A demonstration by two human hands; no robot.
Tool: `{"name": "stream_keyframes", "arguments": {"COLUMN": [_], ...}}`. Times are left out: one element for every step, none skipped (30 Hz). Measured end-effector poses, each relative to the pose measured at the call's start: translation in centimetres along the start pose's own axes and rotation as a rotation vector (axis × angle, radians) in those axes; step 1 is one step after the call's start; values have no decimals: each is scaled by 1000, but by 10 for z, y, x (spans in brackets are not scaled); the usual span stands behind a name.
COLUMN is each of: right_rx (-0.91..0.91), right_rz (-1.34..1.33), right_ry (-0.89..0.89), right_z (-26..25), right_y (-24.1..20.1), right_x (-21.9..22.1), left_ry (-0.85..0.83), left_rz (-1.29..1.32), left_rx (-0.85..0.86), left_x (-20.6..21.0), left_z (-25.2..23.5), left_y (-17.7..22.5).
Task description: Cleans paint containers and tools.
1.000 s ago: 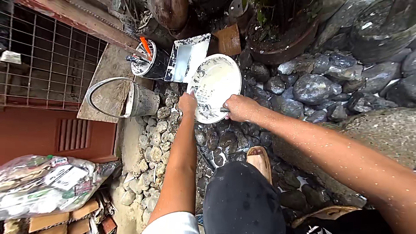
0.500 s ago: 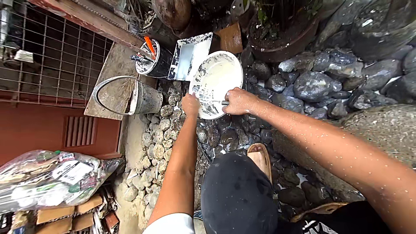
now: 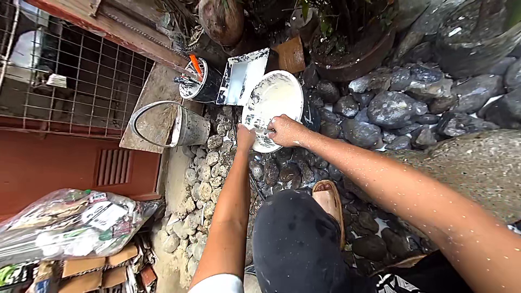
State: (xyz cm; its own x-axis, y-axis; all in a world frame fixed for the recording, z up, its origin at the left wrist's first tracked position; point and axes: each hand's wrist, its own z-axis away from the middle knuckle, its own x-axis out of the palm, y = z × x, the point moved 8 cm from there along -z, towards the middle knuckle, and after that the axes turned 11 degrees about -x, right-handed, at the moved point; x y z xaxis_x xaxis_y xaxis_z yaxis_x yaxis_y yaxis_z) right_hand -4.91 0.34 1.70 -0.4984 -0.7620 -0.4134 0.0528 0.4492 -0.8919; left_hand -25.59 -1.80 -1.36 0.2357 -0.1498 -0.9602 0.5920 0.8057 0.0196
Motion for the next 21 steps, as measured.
{"name": "stream_keyframes", "arguments": {"right_rx": [-18, -31, -32, -19, 6, 32, 51, 66, 85, 92, 89, 79, 58, 47, 50, 65, 82, 92, 81, 58, 38], "right_rz": [0, 2, -4, 0, 8, 16, 24, 41, 64, 86, 91, 80, 51, 21, 6, 7, 22, 44, 54, 51, 46], "right_ry": [-24, -51, -75, -98, -113, -106, -76, -46, -29, -34, -49, -72, -91, -111, -119, -105, -79, -53, -48, -74, -122], "right_z": [-1, -3, -5, -6, -7, -9, -10, -9, -7, -5, -5, -7, -9, -9, -9, -9, -9, -9, -10, -10, -10], "right_y": [1, 2, 3, 2, 2, 5, 8, 11, 11, 10, 10, 11, 13, 15, 18, 21, 23, 23, 22, 20, 18], "right_x": [3, 7, 10, 13, 15, 15, 11, 8, 7, 9, 11, 11, 12, 12, 12, 13, 13, 14, 15, 17, 20], "left_ry": [-111, -180, -183, -122, 4, 125, 199, 228, 231, 218, 173, 61, -95, -225, -298, -267, -130, 45, 185, 244, 241], "left_rz": [16, 23, 57, 142, 198, 180, 133, 95, 88, 130, 243, 391, 474, 502, 488, 454, 423, 390, 326, 243, 170], "left_rx": [30, 38, 42, 30, -3, -69, -135, -175, -178, -133, -33, 89, 171, 212, 216, 198, 159, 101, 13, -79, -144], "left_x": [4, 6, 7, 7, 5, 2, -1, -3, -4, -5, -4, -1, 3, 7, 9, 9, 6, 1, -3, -4, -3], "left_z": [0, 2, 1, -2, 0, 4, 5, 6, 7, 7, 5, 1, -1, 0, 2, 4, 7, 13, 18, 21, 20], "left_y": [-3, -8, -13, -19, -21, -18, -12, -6, -3, 0, 3, 6, 9, 9, 7, 2, -3, -4, -4, -3, -3]}}
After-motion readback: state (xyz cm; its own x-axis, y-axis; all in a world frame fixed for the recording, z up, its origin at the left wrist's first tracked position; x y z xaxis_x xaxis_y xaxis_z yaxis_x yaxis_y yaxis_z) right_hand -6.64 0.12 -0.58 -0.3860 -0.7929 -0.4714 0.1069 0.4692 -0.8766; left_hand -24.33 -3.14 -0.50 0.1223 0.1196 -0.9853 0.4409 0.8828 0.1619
